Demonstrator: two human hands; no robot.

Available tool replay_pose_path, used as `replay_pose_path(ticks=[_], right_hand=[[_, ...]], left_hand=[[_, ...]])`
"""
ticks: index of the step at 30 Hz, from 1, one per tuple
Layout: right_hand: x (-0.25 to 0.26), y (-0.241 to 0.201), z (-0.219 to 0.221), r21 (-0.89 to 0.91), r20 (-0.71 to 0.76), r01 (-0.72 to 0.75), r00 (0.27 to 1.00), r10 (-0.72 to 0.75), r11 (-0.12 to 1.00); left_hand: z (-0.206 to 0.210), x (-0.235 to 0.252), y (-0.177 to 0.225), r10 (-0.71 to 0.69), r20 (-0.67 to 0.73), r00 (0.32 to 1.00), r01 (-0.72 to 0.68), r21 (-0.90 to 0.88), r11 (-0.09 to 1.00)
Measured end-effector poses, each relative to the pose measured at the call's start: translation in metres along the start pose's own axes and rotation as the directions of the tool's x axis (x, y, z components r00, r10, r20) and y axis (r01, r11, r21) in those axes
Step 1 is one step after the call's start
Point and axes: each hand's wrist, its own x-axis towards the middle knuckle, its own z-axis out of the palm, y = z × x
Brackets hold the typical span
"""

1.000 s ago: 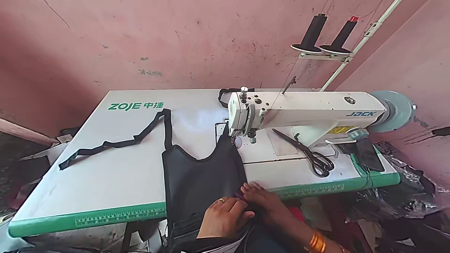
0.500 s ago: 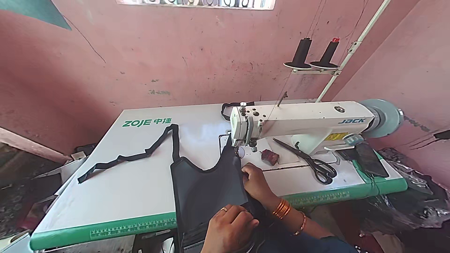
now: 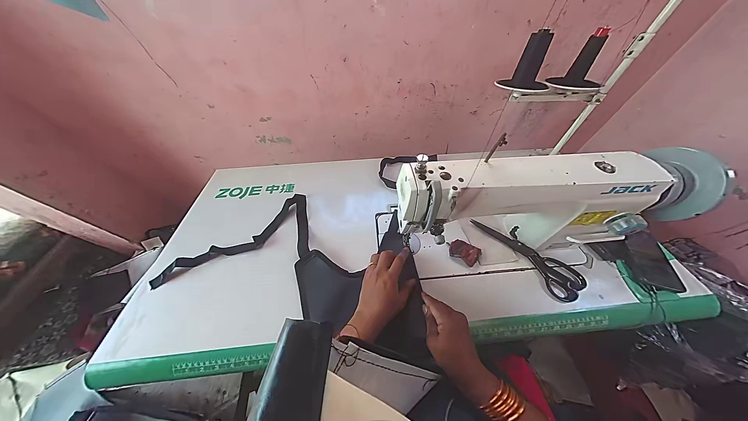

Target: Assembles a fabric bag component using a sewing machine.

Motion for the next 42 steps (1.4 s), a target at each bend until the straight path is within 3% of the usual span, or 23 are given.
replay_pose_path(ticks=[3, 8, 15, 19, 24, 26, 28, 30, 31, 33, 35, 37, 39, 42], right_hand=[[-0.001, 0.001, -0.001, -0.090, 0.075, 0.082, 0.994, -0.075, 0.993], [0.011, -0.010, -0.012, 0.018, 0.222, -0.156, 0.964, 0.148, 0.988], [0.053, 0.005, 0.008, 0.066, 0.133, -0.119, 0.985, 0.110, 0.991], [0.088, 0.013, 0.015, 0.111, 0.193, -0.177, 0.969, 0.154, 0.978], [0.115, 0.012, 0.018, 0.028, 0.324, -0.246, 0.919, 0.224, 0.969], [0.124, 0.009, 0.014, -0.050, 0.413, -0.276, 0.869, 0.271, 0.960], [0.131, 0.012, 0.010, -0.054, 0.467, -0.302, 0.835, 0.291, 0.952], [0.127, 0.022, 0.009, 0.162, 0.445, -0.435, 0.833, 0.328, 0.886], [0.119, 0.025, 0.005, 0.327, 0.467, -0.558, 0.797, 0.383, 0.762], [0.094, 0.023, -0.006, 0.537, 0.517, -0.699, 0.715, 0.471, 0.472], [0.063, 0.013, -0.017, 0.570, 0.524, -0.714, 0.697, 0.490, 0.406], [0.037, 0.004, -0.022, 0.585, 0.503, -0.703, 0.705, 0.500, 0.404], [0.028, -0.001, -0.026, 0.586, 0.464, -0.684, 0.723, 0.512, 0.435], [0.022, -0.003, -0.025, 0.495, 0.394, -0.596, 0.803, 0.448, 0.632]], left_hand=[[0.000, -0.001, -0.004, 0.155, 0.061, 0.986, -0.157, 0.022, 0.987], [0.001, 0.005, -0.019, 0.329, 0.004, 0.944, -0.329, 0.007, 0.944], [0.003, 0.045, -0.047, 0.332, -0.002, 0.943, -0.331, -0.052, 0.942], [-0.004, 0.076, -0.061, 0.297, 0.064, 0.953, -0.293, -0.053, 0.954], [-0.023, 0.095, -0.061, 0.186, 0.283, 0.941, -0.176, -0.062, 0.982], [-0.041, 0.092, -0.029, 0.010, 0.414, 0.910, -0.024, 0.029, 0.999], [-0.062, 0.080, 0.021, -0.242, 0.550, 0.799, 0.170, 0.179, 0.969], [-0.072, 0.057, 0.055, -0.313, 0.653, 0.689, 0.243, 0.199, 0.949], [-0.072, 0.045, 0.063, -0.306, 0.680, 0.666, 0.252, 0.181, 0.951], [-0.063, 0.019, 0.057, -0.272, 0.571, 0.775, 0.289, 0.062, 0.955], [-0.052, -0.001, 0.044, -0.290, 0.374, 0.881, 0.356, -0.118, 0.927], [-0.052, -0.012, 0.037, -0.363, 0.302, 0.882, 0.441, -0.252, 0.861], [-0.058, -0.008, 0.039, -0.417, 0.312, 0.854, 0.500, -0.271, 0.823], [-0.056, 0.004, 0.040, -0.442, 0.302, 0.844, 0.504, -0.166, 0.848]])
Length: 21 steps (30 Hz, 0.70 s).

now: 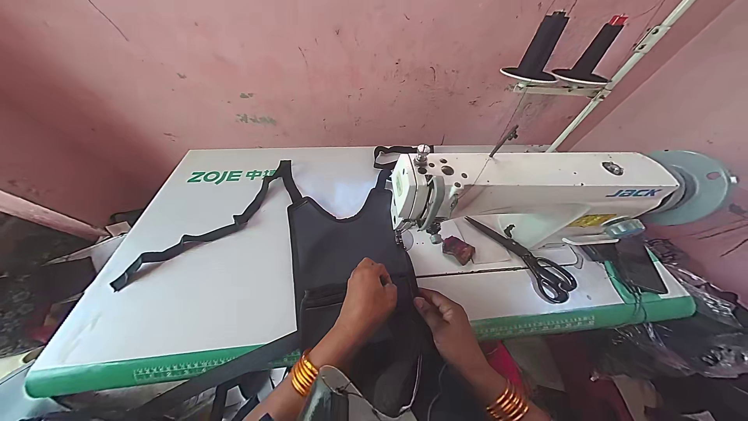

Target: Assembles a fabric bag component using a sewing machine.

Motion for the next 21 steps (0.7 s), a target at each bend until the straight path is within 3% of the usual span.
replay_pose_path(ticks=[2, 6, 8, 10, 13, 15, 18, 21], right_hand=[[-0.003, 0.007, 0.006, -0.192, -0.011, 0.170, 0.984, -0.176, 0.966], [-0.007, 0.025, 0.012, -0.519, 0.030, 0.459, 0.853, -0.521, 0.721], [-0.005, 0.028, 0.011, -0.603, 0.102, 0.514, 0.808, -0.580, 0.610], [-0.007, 0.024, 0.010, -0.648, 0.174, 0.519, 0.813, -0.555, 0.557], [-0.007, 0.017, 0.008, -0.652, 0.207, 0.506, 0.835, -0.509, 0.564], [-0.006, 0.017, 0.010, -0.608, 0.179, 0.493, 0.849, -0.497, 0.623], [-0.002, 0.018, 0.014, -0.532, 0.110, 0.451, 0.876, -0.469, 0.717], [0.009, 0.015, 0.018, -0.517, 0.073, 0.441, 0.876, -0.476, 0.733]], left_hand=[[0.004, 0.005, 0.000, 0.008, -0.029, 1.000, -0.007, 0.032, 0.999], [0.023, 0.007, -0.012, 0.118, -0.127, 0.985, -0.100, 0.141, 0.985], [0.031, 0.009, -0.026, 0.234, -0.166, 0.958, -0.208, 0.156, 0.966], [0.035, 0.010, -0.039, 0.359, -0.156, 0.920, -0.336, 0.153, 0.929], [0.039, 0.016, -0.050, 0.585, -0.118, 0.802, -0.552, 0.226, 0.802], [0.039, 0.021, -0.056, 0.653, -0.089, 0.752, -0.621, 0.237, 0.747], [0.034, 0.031, -0.060, 0.661, -0.073, 0.747, -0.638, 0.201, 0.744], [0.029, 0.043, -0.059, 0.638, -0.073, 0.767, -0.617, 0.190, 0.764]])
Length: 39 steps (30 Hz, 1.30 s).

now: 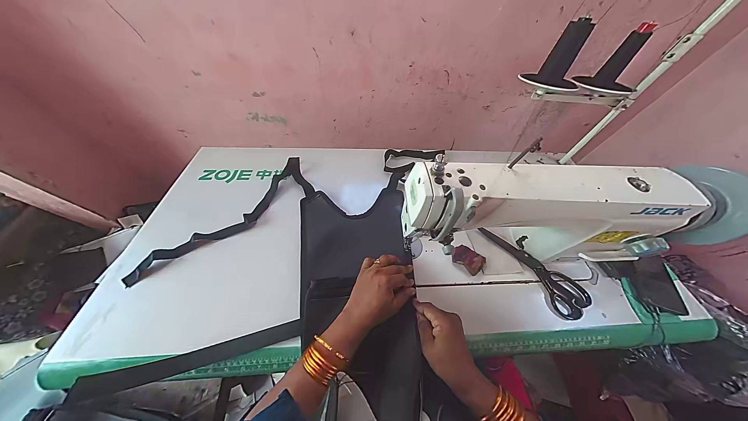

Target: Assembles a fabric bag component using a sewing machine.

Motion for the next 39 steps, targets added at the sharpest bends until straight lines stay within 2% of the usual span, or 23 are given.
replay_pose_path(ticks=[5, 9, 13, 15, 17, 19, 20, 22, 23, 24, 26, 28, 29, 31, 32, 33, 34, 35, 36, 37, 38, 39], right_hand=[[0.036, 0.008, 0.002, -0.011, -0.022, 0.003, 1.000, -0.003, 1.000], [0.065, 0.013, 0.001, -0.028, 0.023, -0.022, 0.999, 0.023, 0.999], [0.078, 0.021, 0.004, -0.043, 0.017, 0.021, 1.000, -0.020, 0.999], [0.082, 0.020, 0.003, -0.074, 0.054, 0.010, 0.999, -0.006, 0.997], [0.089, 0.018, -0.004, -0.102, 0.141, -0.044, 0.988, 0.058, 0.994], [0.096, 0.016, -0.016, 0.018, 0.255, -0.213, 0.946, 0.202, 0.977], [0.093, 0.018, -0.018, 0.170, 0.282, -0.337, 0.917, 0.282, 0.926], [0.080, 0.020, -0.020, 0.538, 0.336, -0.553, 0.833, 0.440, 0.636], [0.072, 0.018, -0.021, 0.628, 0.356, -0.589, 0.798, 0.486, 0.509], [0.063, 0.016, -0.022, 0.676, 0.364, -0.592, 0.786, 0.500, 0.440], [0.043, 0.011, -0.023, 0.690, 0.358, -0.567, 0.807, 0.469, 0.449], [0.031, 0.005, -0.028, 0.664, 0.386, -0.588, 0.798, 0.462, 0.462], [0.029, 0.002, -0.032, 0.656, 0.414, -0.613, 0.780, 0.470, 0.440], [0.027, -0.005, -0.037, 0.659, 0.462, -0.648, 0.750, 0.474, 0.382], [0.027, -0.009, -0.037, 0.657, 0.464, -0.652, 0.745, 0.478, 0.379], [0.026, -0.013, -0.036, 0.653, 0.452, -0.641, 0.757, 0.472, 0.404], [0.026, -0.016, -0.034, 0.643, 0.433, -0.626, 0.773, 0.464, 0.441], [0.025, -0.019, -0.031, 0.631, 0.408, -0.608, 0.788, 0.460, 0.482], [0.023, -0.019, -0.027, 0.623, 0.373, -0.586, 0.805, 0.462, 0.518], [0.021, -0.019, -0.024, 0.612, 0.337, -0.571, 0.814, 0.473, 0.547], [0.019, -0.018, -0.022, 0.596, 0.317, -0.568, 0.816, 0.483, 0.568], [0.019, -0.016, -0.022, 0.576, 0.311, -0.574, 0.812, 0.493, 0.582]], left_hand=[[-0.007, 0.032, -0.014, -0.101, 0.057, 0.993, 0.103, -0.045, 0.994], [-0.011, 0.055, -0.025, -0.203, 0.076, 0.976, 0.208, -0.066, 0.976], [-0.016, 0.067, -0.030, -0.261, 0.119, 0.958, 0.271, -0.075, 0.960], [-0.019, 0.065, -0.030, -0.225, 0.119, 0.967, 0.235, -0.076, 0.969], [-0.020, 0.058, -0.020, -0.081, 0.071, 0.994, 0.081, 0.012, 0.997], [-0.022, 0.047, 0.002, 0.096, 0.063, 0.993, -0.103, 0.116, 0.988], [-0.024, 0.040, 0.015, 0.147, 0.106, 0.983, -0.159, 0.109, 0.981], [-0.026, 0.030, 0.033, 0.197, 0.215, 0.957, -0.209, 0.036, 0.977], [-0.024, 0.027, 0.035, 0.237, 0.218, 0.947, -0.241, -0.010, 0.970], [-0.019, 0.023, 0.031, 0.302, 0.153, 0.941, -0.297, -0.058, 0.953], [-0.015, 0.017, 0.019, 0.381, -0.091, 0.920, -0.390, -0.123, 0.913], [-0.034, 0.008, 0.002, 0.318, -0.239, 0.918, -0.372, -0.232, 0.899], [-0.048, 0.003, -0.007, 0.241, -0.219, 0.946, -0.299, -0.294, 0.908], [-0.075, -0.003, -0.021, 0.035, 0.033, 0.999, -0.024, -0.288, 0.957], [-0.087, -0.002, -0.022, -0.088, 0.222, 0.971, 0.137, -0.219, 0.966], [-0.095, 0.005, -0.020, -0.217, 0.398, 0.891, 0.297, -0.151, 0.943], [-0.096, 0.015, -0.014, -0.331, 0.499, 0.801, 0.422, -0.078, 0.903], [-0.094, 0.026, -0.005, -0.430, 0.531, 0.731, 0.496, 0.020, 0.868], [-0.087, 0.035, 0.004, -0.496, 0.508, 0.704, 0.500, 0.142, 0.854], [-0.078, 0.040, 0.014, -0.528, 0.451, 0.719, 0.473, 0.238, 0.848], [-0.067, 0.041, 0.024, -0.508, 0.389, 0.768, 0.420, 0.292, 0.859], [-0.055, 0.037, 0.029, -0.428, 0.339, 0.837, 0.335, 0.300, 0.893]])
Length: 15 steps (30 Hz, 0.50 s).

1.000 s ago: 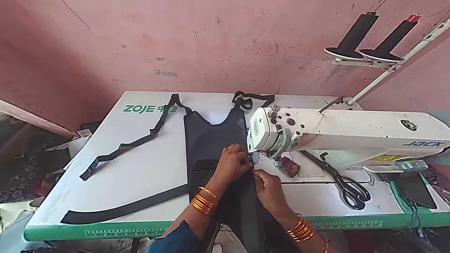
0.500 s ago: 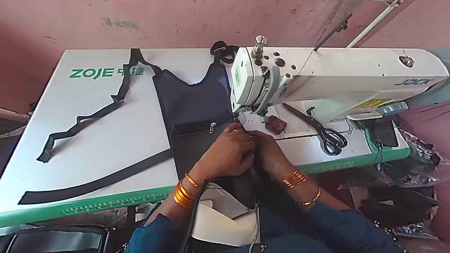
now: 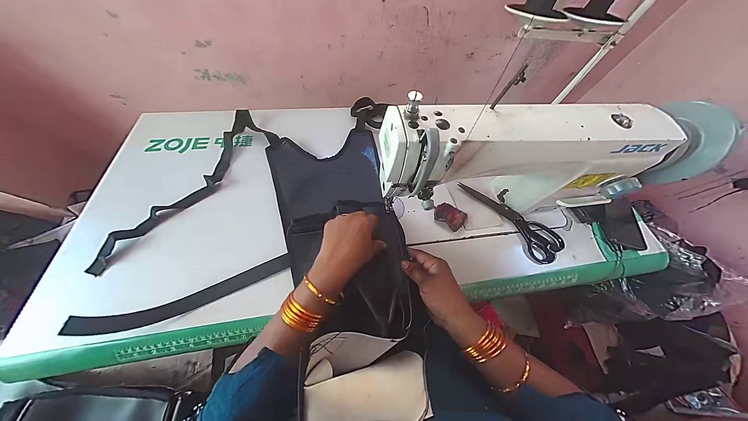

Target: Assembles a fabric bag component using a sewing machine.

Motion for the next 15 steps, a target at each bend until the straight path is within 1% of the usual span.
replay_pose_path(ticks=[1, 2, 3, 4, 5, 6, 7, 8, 9, 10, 11, 13, 14, 15], right_hand=[[0.000, 0.003, -0.001, -0.039, -0.009, -0.002, 1.000, 0.002, 0.999], [-0.001, 0.006, -0.002, -0.109, -0.017, 0.017, 1.000, -0.019, 0.994], [-0.003, 0.011, -0.001, -0.215, -0.022, 0.077, 0.996, -0.084, 0.974], [-0.007, 0.016, 0.001, -0.350, -0.029, 0.176, 0.980, -0.199, 0.920], [-0.010, 0.024, 0.004, -0.502, -0.018, 0.312, 0.928, -0.371, 0.806], [-0.011, 0.031, 0.005, -0.624, 0.019, 0.425, 0.847, -0.531, 0.656], [-0.011, 0.036, 0.005, -0.700, 0.066, 0.485, 0.775, -0.628, 0.525], [-0.011, 0.040, 0.004, -0.745, 0.106, 0.505, 0.736, -0.668, 0.437], [-0.010, 0.041, 0.002, -0.769, 0.137, 0.507, 0.727, -0.673, 0.390], [-0.010, 0.041, 0.000, -0.773, 0.158, 0.506, 0.737, -0.657, 0.382], [-0.010, 0.039, -0.004, -0.760, 0.179, 0.510, 0.761, -0.623, 0.404], [-0.008, 0.031, -0.021, -0.692, 0.228, 0.523, 0.812, -0.538, 0.498], [-0.003, 0.024, -0.036, -0.684, 0.239, 0.529, 0.814, -0.530, 0.503], [0.003, 0.016, -0.052, -0.723, 0.242, 0.530, 0.795, -0.557, 0.443]], left_hand=[[0.016, -0.002, -0.002, 0.123, -0.101, 0.987, -0.122, 0.013, 0.992], [0.036, -0.003, -0.009, 0.254, -0.238, 0.937, -0.255, 0.026, 0.967], [0.056, -0.005, -0.015, 0.325, -0.364, 0.873, -0.332, 0.045, 0.942], [0.070, -0.007, -0.018, 0.342, -0.462, 0.819, -0.363, 0.045, 0.931], [0.078, -0.010, -0.018, 0.330, -0.525, 0.785, -0.366, 0.037, 0.930], [0.082, -0.012, -0.016, 0.305, -0.559, 0.771, -0.352, 0.025, 0.936], [0.084, -0.013, -0.013, 0.275, -0.578, 0.769, -0.332, 0.008, 0.943], [0.084, -0.014, -0.011, 0.250, -0.586, 0.770, -0.318, -0.013, 0.948], [0.083, -0.015, -0.010, 0.234, -0.588, 0.774, -0.316, -0.040, 0.948], [0.081, -0.015, -0.011, 0.232, -0.584, 0.778, -0.330, -0.066, 0.942], [0.079, -0.017, -0.015, 0.255, -0.563, 0.786, -0.365, -0.089, 0.927], [0.071, -0.024, -0.026, 0.394, -0.472, 0.789, -0.496, -0.111, 0.861], [0.066, -0.030, -0.033, 0.480, -0.409, 0.776, -0.571, -0.132, 0.810], [0.063, -0.037, -0.041, 0.551, -0.348, 0.758, -0.631, -0.180, 0.755]])
